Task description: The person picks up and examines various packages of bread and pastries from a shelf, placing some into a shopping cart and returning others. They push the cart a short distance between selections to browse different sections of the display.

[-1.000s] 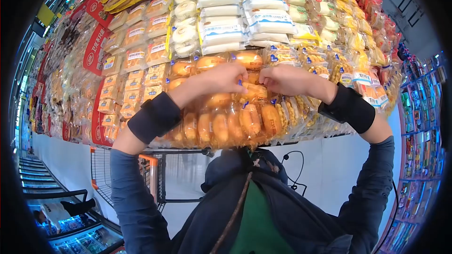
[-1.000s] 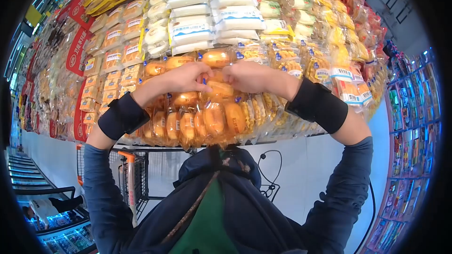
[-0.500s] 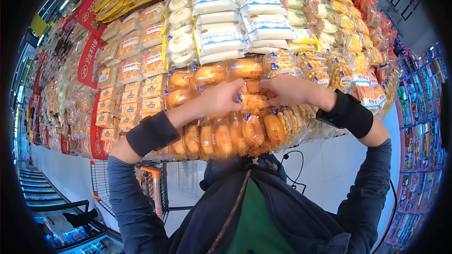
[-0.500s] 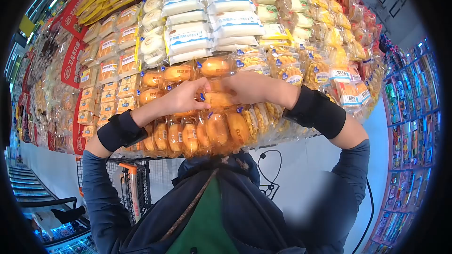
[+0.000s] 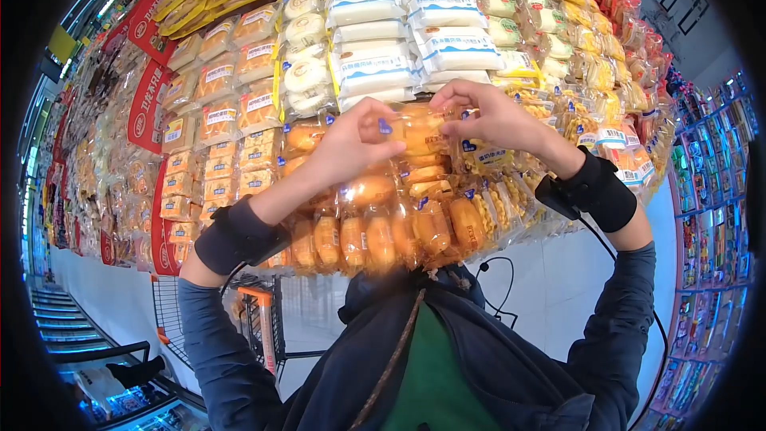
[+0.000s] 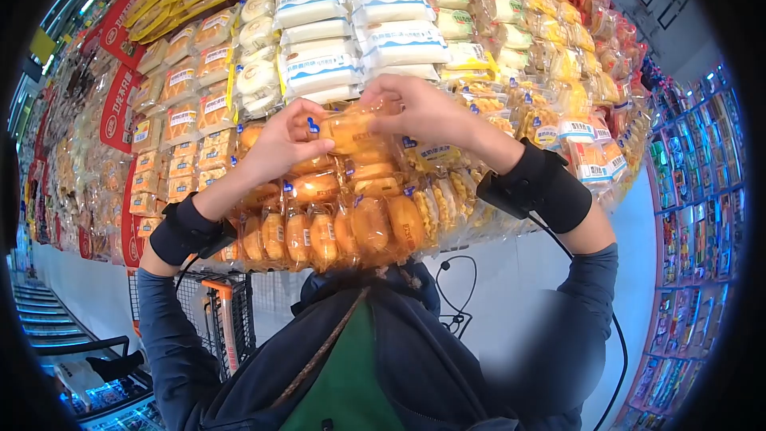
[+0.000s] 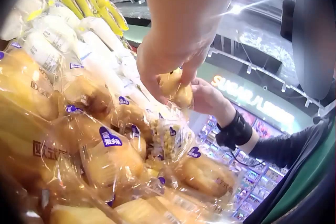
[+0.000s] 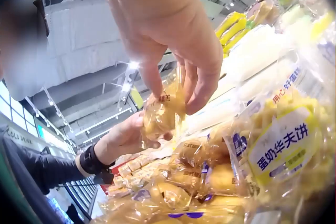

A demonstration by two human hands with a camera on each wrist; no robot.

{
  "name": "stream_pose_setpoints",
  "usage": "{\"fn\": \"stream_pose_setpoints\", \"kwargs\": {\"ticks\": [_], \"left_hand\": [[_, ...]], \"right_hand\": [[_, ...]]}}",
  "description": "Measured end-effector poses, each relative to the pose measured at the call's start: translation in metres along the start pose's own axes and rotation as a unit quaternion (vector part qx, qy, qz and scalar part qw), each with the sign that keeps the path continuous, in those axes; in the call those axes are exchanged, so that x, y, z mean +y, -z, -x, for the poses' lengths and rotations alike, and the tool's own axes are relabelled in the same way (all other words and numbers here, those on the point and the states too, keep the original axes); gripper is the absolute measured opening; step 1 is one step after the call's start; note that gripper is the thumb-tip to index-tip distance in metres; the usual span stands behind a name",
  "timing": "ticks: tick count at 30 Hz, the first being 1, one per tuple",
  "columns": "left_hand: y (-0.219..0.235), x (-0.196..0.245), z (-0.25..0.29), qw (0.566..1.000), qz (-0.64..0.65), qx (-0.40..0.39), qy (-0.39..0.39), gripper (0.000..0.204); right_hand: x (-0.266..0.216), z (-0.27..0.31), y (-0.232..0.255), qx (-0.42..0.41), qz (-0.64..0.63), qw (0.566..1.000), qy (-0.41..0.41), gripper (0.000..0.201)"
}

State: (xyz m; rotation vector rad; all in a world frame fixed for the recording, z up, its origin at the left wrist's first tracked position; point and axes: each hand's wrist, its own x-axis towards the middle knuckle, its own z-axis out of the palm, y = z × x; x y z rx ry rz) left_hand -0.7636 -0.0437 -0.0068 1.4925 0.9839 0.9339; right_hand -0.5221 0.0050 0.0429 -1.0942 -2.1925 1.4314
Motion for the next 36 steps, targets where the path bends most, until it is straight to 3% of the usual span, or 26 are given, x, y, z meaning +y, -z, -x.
{"fn": "stream_pose_setpoints", "kwargs": {"ticks": [2, 7, 9, 16, 22, 25, 31, 36], "left_hand": [[0.005, 0.011, 0.002, 0.993, 0.112, 0.010, 0.038, 0.035], [0.002, 0.032, 0.018, 0.982, 0.152, 0.040, 0.106, 0.041], [0.000, 0.032, 0.026, 0.974, 0.181, 0.048, 0.128, 0.043], [-0.006, 0.033, 0.033, 0.967, 0.232, 0.057, 0.084, 0.040], [-0.006, 0.026, 0.034, 0.973, 0.218, 0.051, 0.051, 0.039], [-0.008, 0.028, 0.036, 0.972, 0.218, 0.060, 0.060, 0.038], [-0.007, 0.029, 0.036, 0.972, 0.211, 0.046, 0.093, 0.035], [-0.005, 0.029, 0.037, 0.973, 0.207, 0.034, 0.098, 0.036]], "right_hand": [[0.005, -0.002, -0.001, -0.003, -0.151, 0.988, -0.004, 0.032], [-0.008, 0.009, -0.013, -0.044, -0.336, 0.936, -0.093, 0.038], [-0.006, 0.009, -0.016, -0.069, -0.344, 0.931, -0.101, 0.040], [-0.012, 0.016, -0.022, -0.086, -0.310, 0.946, -0.042, 0.049], [-0.009, 0.016, -0.028, -0.047, -0.218, 0.974, 0.043, 0.051], [-0.010, 0.017, -0.028, -0.050, -0.235, 0.970, 0.042, 0.050], [-0.012, 0.018, -0.022, -0.071, -0.236, 0.968, -0.044, 0.031], [-0.012, 0.018, -0.024, -0.071, -0.239, 0.968, -0.034, 0.029]]}}
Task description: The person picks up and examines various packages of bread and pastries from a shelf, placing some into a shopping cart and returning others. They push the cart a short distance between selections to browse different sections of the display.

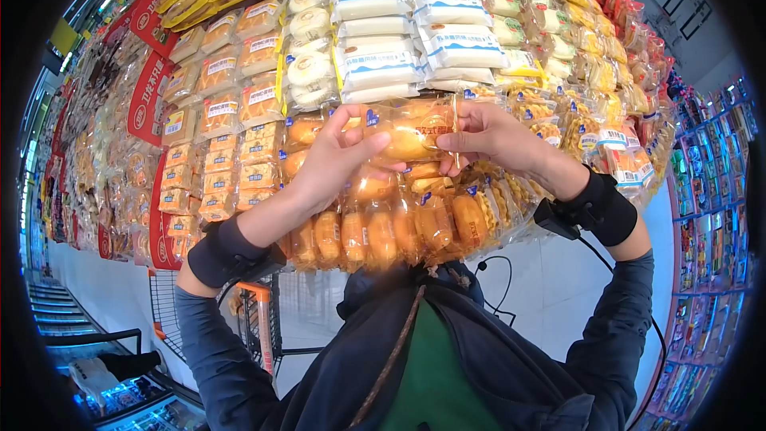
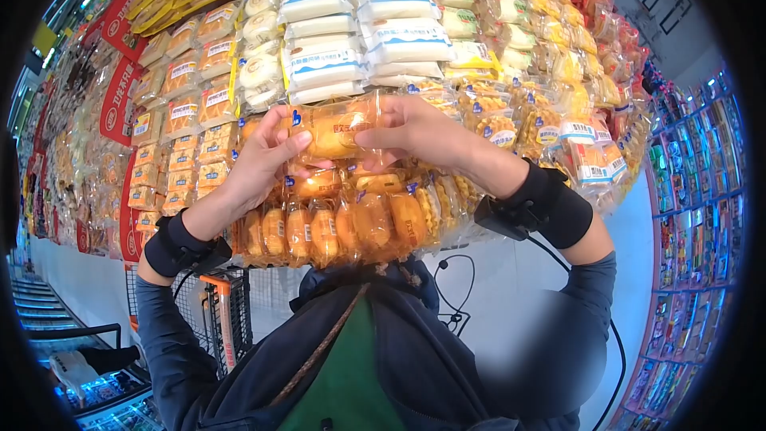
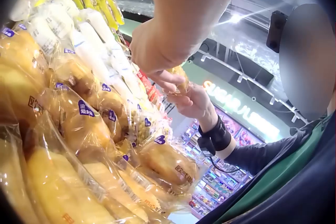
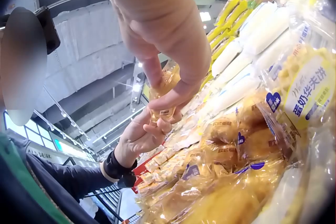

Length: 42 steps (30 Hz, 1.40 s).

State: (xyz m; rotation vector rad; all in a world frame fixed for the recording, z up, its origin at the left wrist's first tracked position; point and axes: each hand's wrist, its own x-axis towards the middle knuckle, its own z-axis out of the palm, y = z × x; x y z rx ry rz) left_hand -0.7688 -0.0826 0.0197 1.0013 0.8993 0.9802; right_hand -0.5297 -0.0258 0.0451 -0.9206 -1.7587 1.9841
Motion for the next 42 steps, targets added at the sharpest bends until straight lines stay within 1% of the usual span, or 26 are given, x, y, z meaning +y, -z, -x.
{"fn": "stream_pose_setpoints", "kwargs": {"ticks": [3, 7, 9, 12, 15, 19, 22, 25, 28, 33, 34, 37, 39, 40, 41, 42], "left_hand": [[0.003, 0.000, 0.000, 1.000, -0.019, 0.000, -0.002, 0.037], [0.003, -0.004, 0.000, 0.999, -0.043, 0.027, -0.018, 0.039], [0.005, -0.005, 0.000, 0.997, -0.065, 0.032, -0.026, 0.039], [0.001, -0.007, 0.001, 0.996, -0.063, 0.038, -0.048, 0.034], [0.006, -0.005, -0.001, 0.994, -0.103, 0.044, -0.015, 0.034], [0.006, -0.004, -0.003, 0.997, -0.071, 0.020, -0.006, 0.034], [0.007, -0.007, -0.004, 0.997, -0.071, 0.022, -0.007, 0.035], [0.007, -0.008, -0.005, 0.997, -0.068, 0.014, -0.015, 0.036], [0.007, -0.010, -0.005, 0.998, -0.058, 0.004, -0.024, 0.038], [0.001, -0.007, -0.004, 0.999, -0.034, 0.012, -0.013, 0.039], [0.001, -0.006, -0.004, 0.999, -0.048, 0.015, -0.019, 0.038], [0.006, -0.002, -0.010, 0.995, -0.089, 0.020, -0.040, 0.035], [0.011, 0.002, -0.014, 0.991, -0.117, 0.021, -0.059, 0.033], [0.011, 0.005, -0.013, 0.989, -0.128, 0.035, -0.058, 0.033], [0.011, 0.010, -0.011, 0.987, -0.139, 0.049, -0.056, 0.033], [0.013, 0.013, -0.009, 0.985, -0.150, 0.063, -0.055, 0.032]], "right_hand": [[0.002, -0.001, -0.001, 0.006, -0.014, 1.000, 0.010, 0.034], [0.008, -0.003, -0.001, 0.001, -0.022, 0.999, 0.042, 0.041], [0.009, -0.004, -0.001, 0.001, -0.011, 0.999, 0.049, 0.041], [0.007, -0.004, -0.003, 0.011, -0.003, 0.999, 0.052, 0.039], [0.009, -0.005, 0.001, 0.012, -0.011, 0.999, 0.033, 0.036], [0.007, -0.006, 0.005, -0.006, -0.023, 1.000, -0.004, 0.034], [0.009, -0.007, 0.007, -0.013, -0.013, 1.000, -0.002, 0.036], [0.011, -0.007, 0.004, 0.013, -0.004, 1.000, 0.028, 0.035], [0.013, -0.008, 0.003, 0.015, -0.019, 0.999, 0.047, 0.033], [0.008, -0.005, 0.003, 0.020, 0.014, 0.999, 0.039, 0.030], [0.007, -0.004, 0.003, 0.022, 0.016, 0.999, 0.036, 0.031], [-0.006, -0.006, 0.003, 0.015, 0.047, 0.997, 0.053, 0.033], [-0.013, -0.010, 0.009, 0.020, 0.058, 0.994, 0.086, 0.033], [-0.016, -0.012, 0.014, 0.023, 0.064, 0.992, 0.104, 0.033], [-0.015, -0.013, 0.021, 0.080, 0.141, 0.973, 0.167, 0.032], [-0.018, -0.013, 0.032, 0.091, 0.249, 0.949, 0.168, 0.031]]}}
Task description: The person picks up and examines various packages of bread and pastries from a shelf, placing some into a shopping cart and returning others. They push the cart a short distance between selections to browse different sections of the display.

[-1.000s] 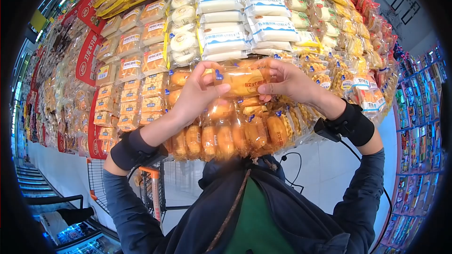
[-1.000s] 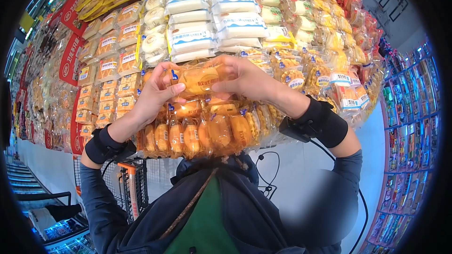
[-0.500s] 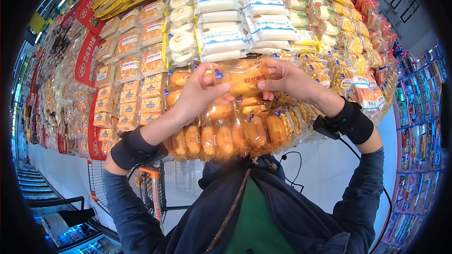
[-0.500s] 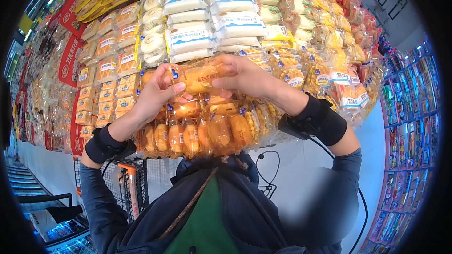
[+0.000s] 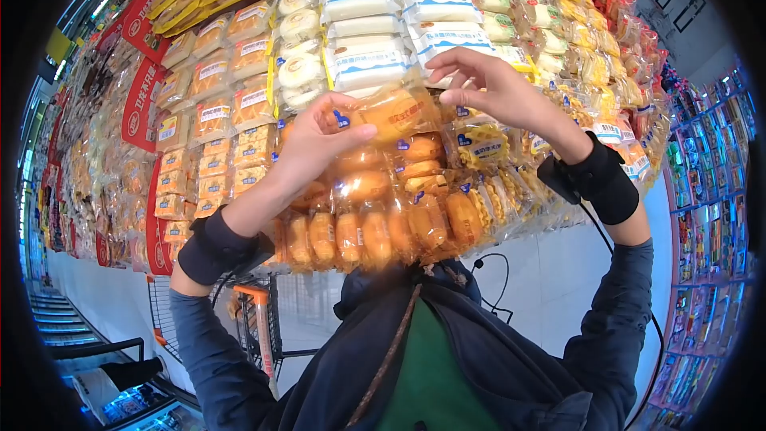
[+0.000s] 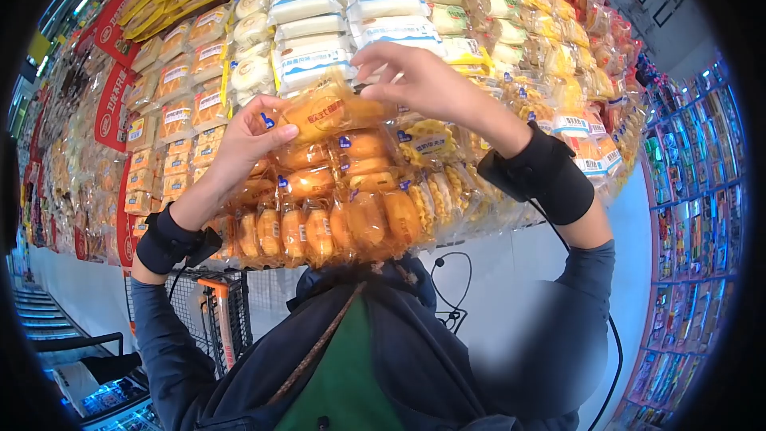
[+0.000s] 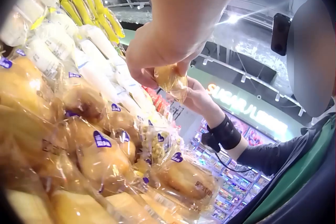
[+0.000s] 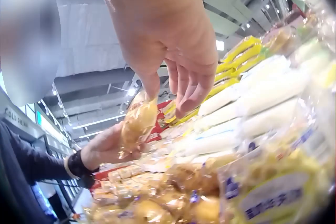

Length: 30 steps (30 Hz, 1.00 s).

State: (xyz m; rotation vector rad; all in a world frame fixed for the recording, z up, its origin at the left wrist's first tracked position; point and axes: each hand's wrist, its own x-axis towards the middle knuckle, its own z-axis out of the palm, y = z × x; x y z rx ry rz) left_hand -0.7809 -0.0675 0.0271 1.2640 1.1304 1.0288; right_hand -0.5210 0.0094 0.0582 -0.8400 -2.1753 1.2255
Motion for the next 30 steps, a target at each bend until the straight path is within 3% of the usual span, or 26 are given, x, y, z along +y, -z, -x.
{"fn": "stream_pose_setpoints", "kwargs": {"ticks": [2, 3, 6, 7, 10, 13, 16, 19, 22, 25, 30], "left_hand": [[0.009, -0.008, -0.001, 0.998, -0.054, 0.013, 0.002, 0.033], [0.010, -0.009, 0.000, 0.998, -0.068, 0.013, 0.000, 0.034], [0.016, -0.017, -0.002, 0.991, -0.132, 0.006, 0.019, 0.035], [0.017, -0.020, -0.004, 0.987, -0.156, 0.002, 0.030, 0.036], [0.017, -0.029, -0.010, 0.988, -0.148, -0.006, 0.049, 0.038], [0.020, -0.045, -0.018, 0.986, -0.163, -0.010, 0.013, 0.039], [0.017, -0.052, -0.019, 0.991, -0.130, -0.021, -0.004, 0.039], [0.010, -0.051, -0.019, 0.986, -0.163, -0.020, -0.017, 0.038], [0.001, -0.052, -0.019, 0.979, -0.205, -0.018, 0.009, 0.038], [-0.007, -0.051, -0.020, 0.969, -0.244, -0.030, 0.022, 0.038], [-0.023, -0.054, -0.025, 0.973, -0.223, -0.053, -0.021, 0.039]], "right_hand": [[0.006, -0.003, 0.024, -0.012, 0.220, 0.975, 0.023, 0.031], [0.015, -0.002, 0.028, -0.021, 0.256, 0.966, 0.007, 0.033], [0.032, 0.006, 0.023, -0.074, 0.384, 0.916, 0.084, 0.034], [0.030, 0.010, 0.018, -0.106, 0.369, 0.920, 0.074, 0.032], [0.030, 0.010, 0.006, -0.097, 0.397, 0.911, 0.058, 0.030], [0.031, 0.010, 0.003, -0.073, 0.425, 0.899, 0.078, 0.030], [0.026, 0.017, 0.003, -0.104, 0.429, 0.897, 0.010, 0.032], [0.030, 0.025, 0.005, -0.121, 0.471, 0.874, 0.015, 0.030], [0.037, 0.033, 0.013, -0.095, 0.449, 0.886, 0.074, 0.027], [0.043, 0.035, 0.023, -0.085, 0.439, 0.893, 0.045, 0.025], [0.041, 0.037, 0.023, -0.078, 0.461, 0.883, 0.036, 0.019]]}}
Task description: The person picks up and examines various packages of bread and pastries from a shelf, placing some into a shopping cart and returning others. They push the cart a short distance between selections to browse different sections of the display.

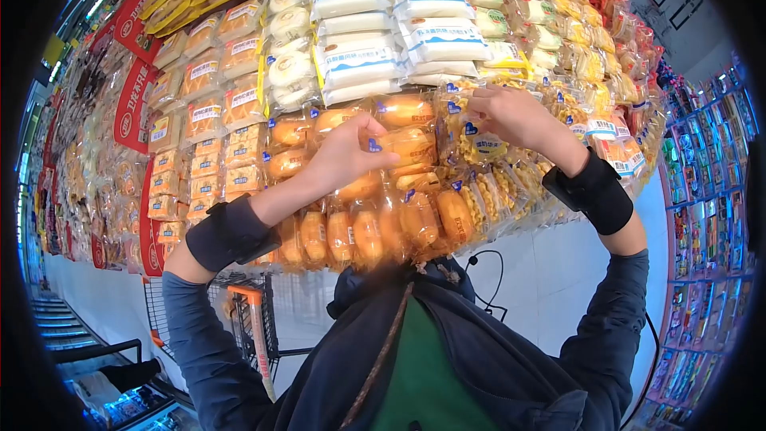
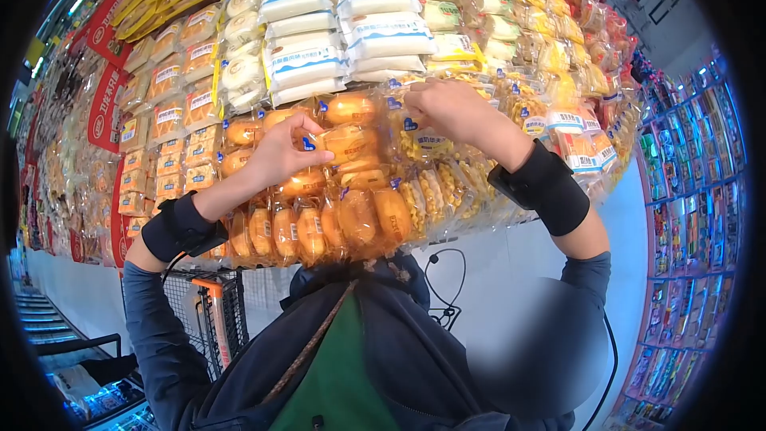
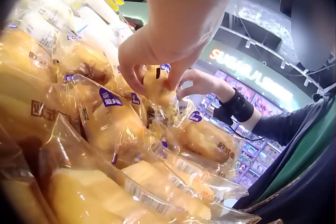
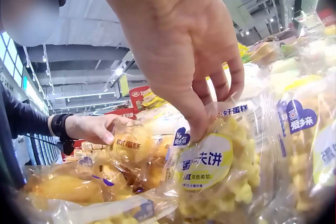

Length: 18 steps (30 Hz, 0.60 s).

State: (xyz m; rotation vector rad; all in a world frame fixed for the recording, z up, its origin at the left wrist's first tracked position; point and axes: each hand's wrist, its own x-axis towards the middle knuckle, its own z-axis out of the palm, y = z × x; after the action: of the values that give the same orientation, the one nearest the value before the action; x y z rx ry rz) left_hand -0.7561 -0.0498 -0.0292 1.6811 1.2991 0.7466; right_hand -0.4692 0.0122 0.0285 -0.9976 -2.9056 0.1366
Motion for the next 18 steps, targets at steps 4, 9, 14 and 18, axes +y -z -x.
{"fn": "stream_pose_setpoints", "kwargs": {"ticks": [4, 9, 14, 18], "left_hand": [[-0.012, -0.006, -0.007, 0.998, -0.002, 0.013, -0.062, 0.038], [-0.018, -0.006, -0.012, 0.998, -0.038, -0.043, -0.040, 0.037], [-0.021, 0.000, -0.012, 0.995, -0.077, -0.062, -0.018, 0.036], [-0.019, -0.001, -0.010, 0.986, -0.105, -0.051, -0.117, 0.035]], "right_hand": [[0.003, 0.003, -0.003, 0.019, 0.010, 1.000, -0.001, 0.020], [0.005, 0.005, -0.003, 0.020, -0.002, 1.000, -0.010, 0.019], [0.006, 0.006, -0.005, 0.017, 0.004, 1.000, -0.024, 0.018], [0.007, 0.008, -0.004, 0.020, -0.003, 0.999, -0.029, 0.017]]}}
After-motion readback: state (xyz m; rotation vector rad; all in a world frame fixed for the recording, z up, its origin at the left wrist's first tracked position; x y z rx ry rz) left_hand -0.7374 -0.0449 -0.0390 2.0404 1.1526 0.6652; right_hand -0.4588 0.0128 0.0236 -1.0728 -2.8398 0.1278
